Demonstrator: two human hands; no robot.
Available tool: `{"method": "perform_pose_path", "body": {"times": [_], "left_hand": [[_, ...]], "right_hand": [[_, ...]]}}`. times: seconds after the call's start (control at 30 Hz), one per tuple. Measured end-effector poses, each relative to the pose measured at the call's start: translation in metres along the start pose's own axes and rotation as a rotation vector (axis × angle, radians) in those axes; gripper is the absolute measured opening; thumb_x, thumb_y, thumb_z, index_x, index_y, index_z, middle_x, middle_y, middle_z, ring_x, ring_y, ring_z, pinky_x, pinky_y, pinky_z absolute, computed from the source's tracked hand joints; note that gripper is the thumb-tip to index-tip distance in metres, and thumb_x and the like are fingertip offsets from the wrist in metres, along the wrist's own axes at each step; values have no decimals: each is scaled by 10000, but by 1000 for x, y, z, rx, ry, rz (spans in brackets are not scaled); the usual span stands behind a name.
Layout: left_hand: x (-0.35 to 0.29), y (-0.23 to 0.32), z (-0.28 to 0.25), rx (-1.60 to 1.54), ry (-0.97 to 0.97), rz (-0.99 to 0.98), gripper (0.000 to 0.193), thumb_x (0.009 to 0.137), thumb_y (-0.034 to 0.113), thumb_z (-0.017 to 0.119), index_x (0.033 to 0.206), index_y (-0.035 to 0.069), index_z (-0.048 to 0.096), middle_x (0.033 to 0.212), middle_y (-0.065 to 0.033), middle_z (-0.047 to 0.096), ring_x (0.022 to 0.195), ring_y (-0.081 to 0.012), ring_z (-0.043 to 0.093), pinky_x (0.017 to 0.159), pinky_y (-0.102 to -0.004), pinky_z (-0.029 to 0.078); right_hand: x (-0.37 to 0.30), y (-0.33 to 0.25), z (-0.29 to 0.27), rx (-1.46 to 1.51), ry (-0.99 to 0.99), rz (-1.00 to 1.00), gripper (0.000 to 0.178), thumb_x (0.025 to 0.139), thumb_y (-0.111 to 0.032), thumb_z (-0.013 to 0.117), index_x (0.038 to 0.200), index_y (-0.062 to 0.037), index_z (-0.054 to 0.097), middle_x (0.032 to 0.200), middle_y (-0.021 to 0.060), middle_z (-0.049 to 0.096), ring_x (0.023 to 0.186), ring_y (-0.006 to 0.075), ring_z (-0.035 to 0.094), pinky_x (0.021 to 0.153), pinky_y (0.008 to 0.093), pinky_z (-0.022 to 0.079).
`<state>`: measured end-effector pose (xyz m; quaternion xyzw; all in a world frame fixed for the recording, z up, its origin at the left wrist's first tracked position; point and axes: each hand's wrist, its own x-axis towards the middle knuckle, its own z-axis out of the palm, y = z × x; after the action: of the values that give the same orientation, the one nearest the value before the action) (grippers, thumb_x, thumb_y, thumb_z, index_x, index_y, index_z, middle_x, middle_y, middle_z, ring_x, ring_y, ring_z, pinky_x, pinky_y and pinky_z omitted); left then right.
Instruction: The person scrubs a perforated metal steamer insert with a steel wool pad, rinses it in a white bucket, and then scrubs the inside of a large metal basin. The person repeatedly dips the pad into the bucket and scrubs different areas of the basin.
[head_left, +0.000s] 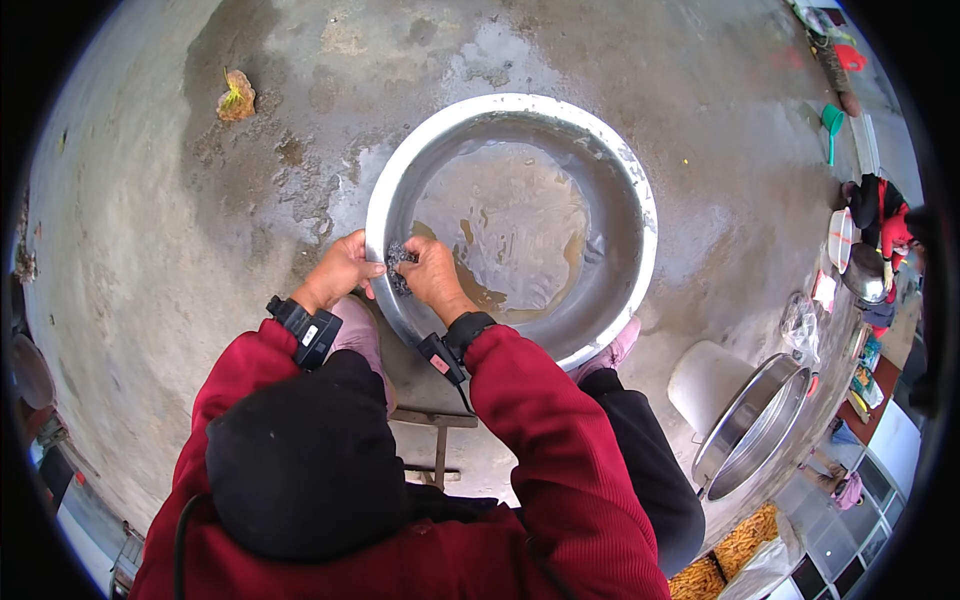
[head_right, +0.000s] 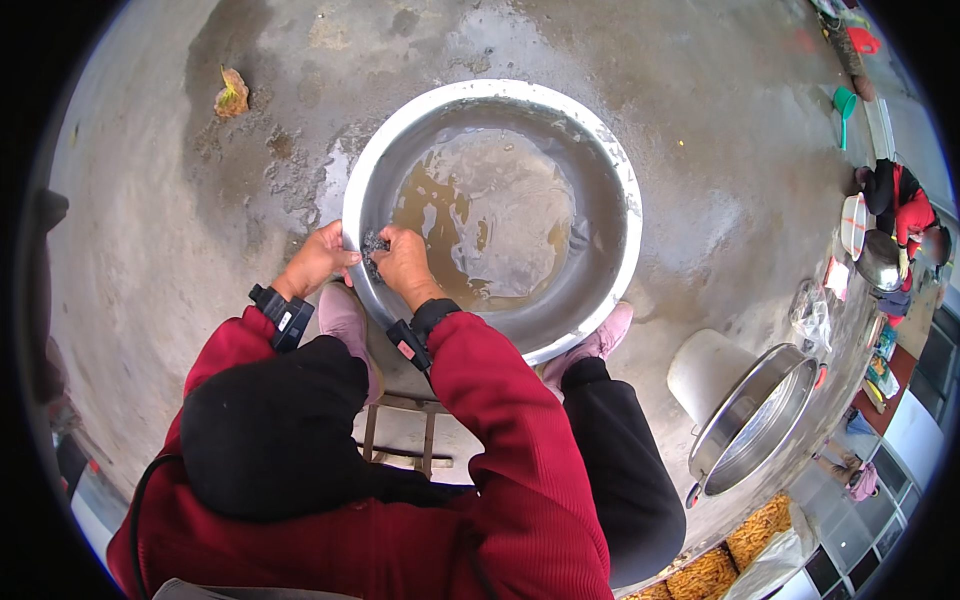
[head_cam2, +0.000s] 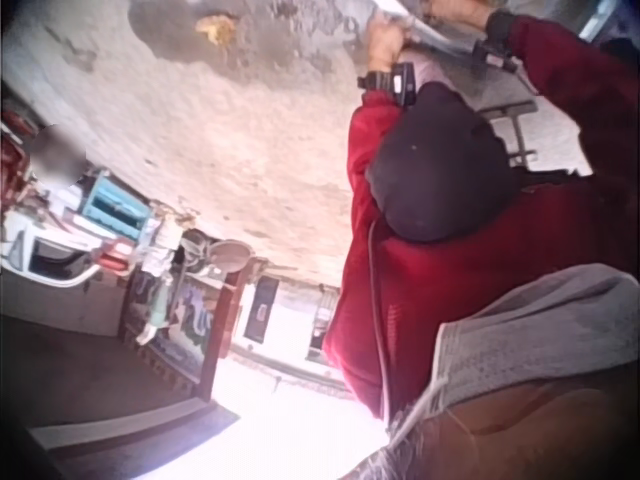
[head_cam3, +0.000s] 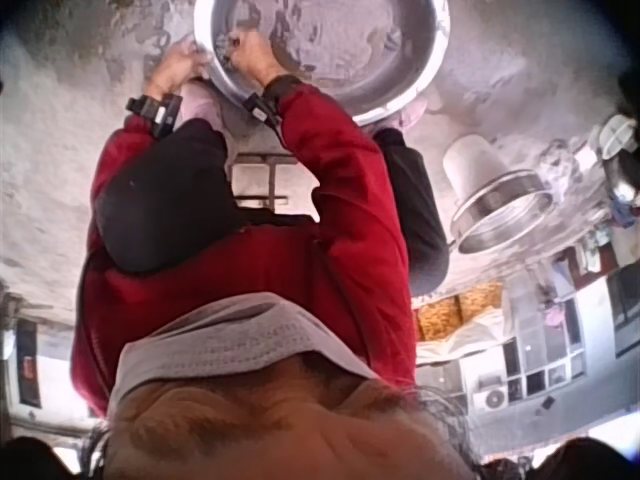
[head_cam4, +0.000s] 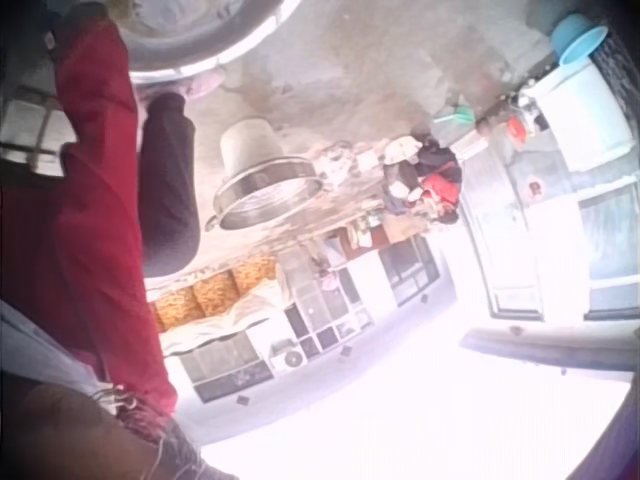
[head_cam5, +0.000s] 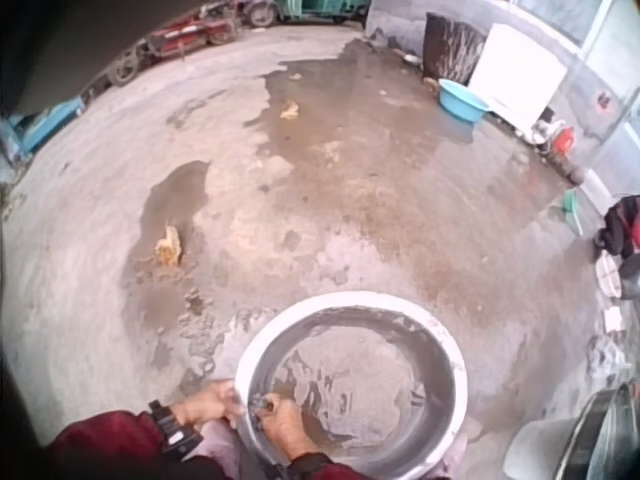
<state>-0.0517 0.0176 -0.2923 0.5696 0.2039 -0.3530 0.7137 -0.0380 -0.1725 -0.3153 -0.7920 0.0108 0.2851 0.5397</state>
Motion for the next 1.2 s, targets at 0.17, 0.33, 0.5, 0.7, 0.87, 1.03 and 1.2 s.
{"method": "perform_pose_path", "body": {"times": [0.17,0.33,0.5,0.7,0.87,1.03,1.2], "left_hand": [[-5,3,5,27,19,-31,347,828,-35,572,1165,32,520,892,-65,647,688,-146,635,537,-265,530],[-7,9,6,23,-24,-70,357,833,-13,576,1180,49,517,913,-59,644,729,-151,637,565,-271,541],[-3,35,-12,185,-21,-154,362,853,91,610,1196,92,495,990,-25,609,898,-151,613,656,-298,534],[-9,129,-45,256,172,-12,176,870,186,625,1011,98,566,803,-14,600,822,-148,630,699,-311,461],[-32,232,-35,290,333,113,208,862,117,539,1067,126,564,967,-17,592,913,-163,602,744,-402,475],[-65,317,2,145,379,214,355,847,281,648,1118,85,528,1041,-87,584,1050,-303,545,919,-599,372],[-102,356,53,24,430,262,340,864,323,655,1003,50,508,1046,-106,567,1061,-314,547,901,-590,396]], "right_hand": [[-9,8,-16,-436,-417,62,232,684,-57,644,911,-27,678,870,200,655,870,371,625,771,413,493],[-43,53,-61,-590,-554,169,253,702,-93,649,952,-65,675,915,182,660,900,359,621,790,402,489],[-56,71,-61,-345,-397,201,312,710,-97,648,1022,-89,662,961,169,660,934,354,615,810,392,483],[-70,58,-54,-454,-361,220,311,773,-200,643,1065,-92,656,1007,174,658,973,348,613,830,407,475],[-85,23,-41,-437,-279,136,399,833,-343,613,1067,-20,623,1001,228,636,972,389,589,866,431,445],[-112,-4,-32,-690,-270,105,509,750,-287,706,1176,-52,559,1249,163,523,1194,340,463,955,408,444],[-130,2,-20,-823,-161,39,504,746,-224,710,1181,-40,535,1199,182,544,1161,361,487,953,414,443]]}}
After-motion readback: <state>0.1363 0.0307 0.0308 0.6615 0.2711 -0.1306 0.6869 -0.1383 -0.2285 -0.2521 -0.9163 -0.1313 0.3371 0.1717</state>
